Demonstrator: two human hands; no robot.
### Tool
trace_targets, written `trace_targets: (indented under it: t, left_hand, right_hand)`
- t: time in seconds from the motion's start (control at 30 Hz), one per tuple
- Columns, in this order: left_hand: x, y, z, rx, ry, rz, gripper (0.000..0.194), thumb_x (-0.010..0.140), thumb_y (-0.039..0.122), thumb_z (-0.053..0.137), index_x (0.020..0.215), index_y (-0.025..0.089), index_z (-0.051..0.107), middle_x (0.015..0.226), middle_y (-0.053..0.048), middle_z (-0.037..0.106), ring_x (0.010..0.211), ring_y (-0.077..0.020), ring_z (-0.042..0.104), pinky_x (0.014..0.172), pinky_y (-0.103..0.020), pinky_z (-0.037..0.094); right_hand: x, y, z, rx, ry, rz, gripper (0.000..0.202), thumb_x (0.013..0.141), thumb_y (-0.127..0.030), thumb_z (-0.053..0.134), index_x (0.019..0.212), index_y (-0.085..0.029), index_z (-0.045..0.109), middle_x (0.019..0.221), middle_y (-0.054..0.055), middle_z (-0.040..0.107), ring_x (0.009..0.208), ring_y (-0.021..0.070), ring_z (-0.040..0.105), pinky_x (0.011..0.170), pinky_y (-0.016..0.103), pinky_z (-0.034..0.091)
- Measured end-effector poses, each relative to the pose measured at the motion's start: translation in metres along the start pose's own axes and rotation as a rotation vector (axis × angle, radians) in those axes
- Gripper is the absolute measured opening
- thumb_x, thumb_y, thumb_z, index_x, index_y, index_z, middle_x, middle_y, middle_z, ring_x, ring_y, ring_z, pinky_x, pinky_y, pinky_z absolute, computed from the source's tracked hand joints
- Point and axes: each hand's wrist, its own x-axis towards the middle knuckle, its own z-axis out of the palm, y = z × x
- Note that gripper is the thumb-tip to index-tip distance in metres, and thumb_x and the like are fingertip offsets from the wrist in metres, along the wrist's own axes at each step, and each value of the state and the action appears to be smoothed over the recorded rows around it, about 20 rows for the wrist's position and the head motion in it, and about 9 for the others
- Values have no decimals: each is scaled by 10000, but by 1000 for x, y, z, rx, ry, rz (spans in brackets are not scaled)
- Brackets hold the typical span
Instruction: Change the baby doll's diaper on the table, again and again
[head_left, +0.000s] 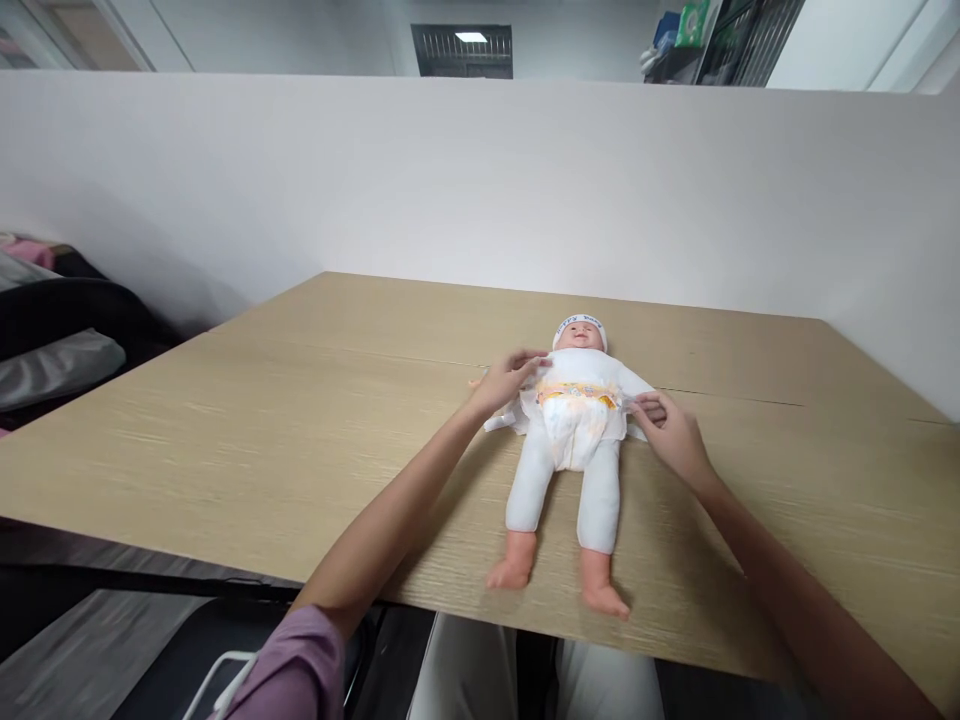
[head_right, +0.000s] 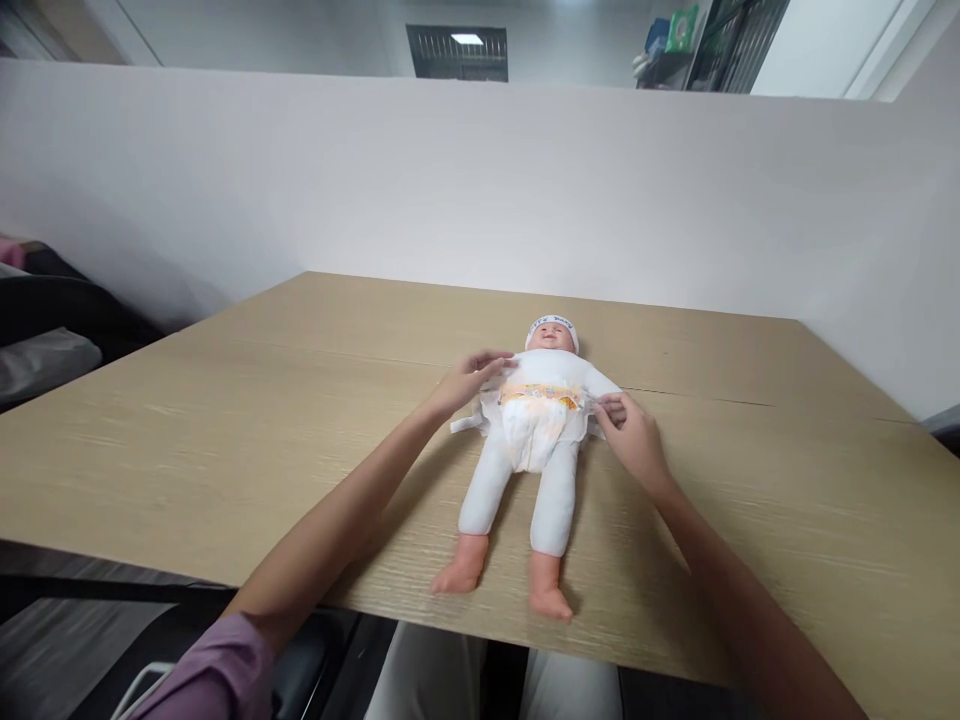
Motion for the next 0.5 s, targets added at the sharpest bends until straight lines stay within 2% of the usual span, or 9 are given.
trace_targets:
  t: [0.1,0.23,0.3,0.37,0.5]
  left_hand:
    - [-9,26,12,250,42,223,353,1017,465,598,1217,215,747,1290,-94,755,1157,-274,660,1073,-428,495]
    - [-21,49,51,527,-117,474,296,1050,442,592,1187,225,741,1279,-96,747,1239,-305,619,1147,-491,437]
    - [-23,50,70,656,-174,511,297,1038,468,629,1160,227,751,1267,-95,743,1244,-323,602,1133,-518,432]
    - [-23,45,83,760,-178,515,338,1000,510,685,1171,227,757,1292,-96,727,1251,-345,575,1110,-537,434]
    - [-21,35,90,864,-153,516,442,924,562,758,1221,235,753,1368,-100,684,1269,-378,530,1102,-558,422]
  right_hand:
    - [-20,17,-6,-321,52,-171,512,996,-697,525,976,-216,700,897,89,740,789,251,665,772,398,517]
    - [-31,34,-4,-486,75,-221,555,1038,-719,433,953,-222,665,829,66,670,768,256,632,680,353,457]
    - [-31,39,-1,-510,91,-204,548,1042,-720,423,942,-227,640,817,61,660,725,244,611,642,336,425]
    - [-30,41,1,-509,97,-173,541,1035,-727,424,912,-235,612,803,60,656,709,245,605,634,335,413]
    - [-28,40,0,-457,30,-68,540,960,-777,493,852,-256,583,773,51,652,711,253,604,638,338,392]
